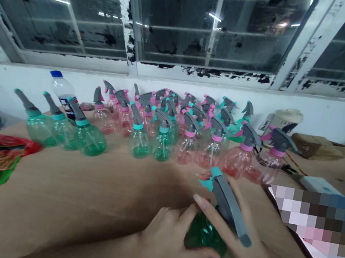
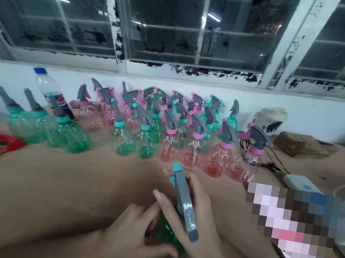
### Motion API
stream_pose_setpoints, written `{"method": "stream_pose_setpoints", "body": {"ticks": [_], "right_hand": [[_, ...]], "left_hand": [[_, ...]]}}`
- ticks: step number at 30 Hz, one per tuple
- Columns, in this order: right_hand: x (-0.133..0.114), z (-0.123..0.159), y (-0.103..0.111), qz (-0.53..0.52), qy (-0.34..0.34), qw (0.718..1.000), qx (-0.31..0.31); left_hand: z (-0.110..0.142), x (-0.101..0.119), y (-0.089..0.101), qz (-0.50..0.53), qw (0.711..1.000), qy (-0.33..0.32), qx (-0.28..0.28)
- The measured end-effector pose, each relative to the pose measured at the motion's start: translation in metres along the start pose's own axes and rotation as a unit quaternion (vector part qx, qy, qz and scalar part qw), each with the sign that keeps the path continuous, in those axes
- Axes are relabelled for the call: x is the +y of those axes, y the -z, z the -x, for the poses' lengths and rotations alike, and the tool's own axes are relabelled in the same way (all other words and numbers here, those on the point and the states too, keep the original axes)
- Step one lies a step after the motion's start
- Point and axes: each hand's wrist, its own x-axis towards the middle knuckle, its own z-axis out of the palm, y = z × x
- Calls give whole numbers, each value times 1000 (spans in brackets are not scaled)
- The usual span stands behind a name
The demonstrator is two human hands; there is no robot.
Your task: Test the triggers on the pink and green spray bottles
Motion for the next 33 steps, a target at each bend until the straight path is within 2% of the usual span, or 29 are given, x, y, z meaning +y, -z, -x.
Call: {"method": "stream_pose_setpoints", "body": {"ticks": [3,8,13,17,19,22,26,33], "right_hand": [[1,-2,0,-6,-11,1000,1],[5,-5,-3,10,11,1000,6],[9,-13,-6,5,15,1000,-11],[10,-20,-7,-5,22,999,-33],[10,-23,-8,0,20,999,-34],[11,-26,-10,11,23,999,-30],[12,-31,-13,15,37,998,-49],[2,-35,-8,39,58,996,-59]], "left_hand": [[-5,-3,0,30,999,-12,-2],[-10,-9,5,60,997,-39,-10],[-10,-33,19,3,996,-90,16],[-1,-67,27,-23,998,-39,49],[3,-83,28,-59,995,-1,75],[6,-102,25,-117,987,15,110],[5,-111,23,-130,984,2,118],[8,-110,16,-116,989,-3,95]]}}
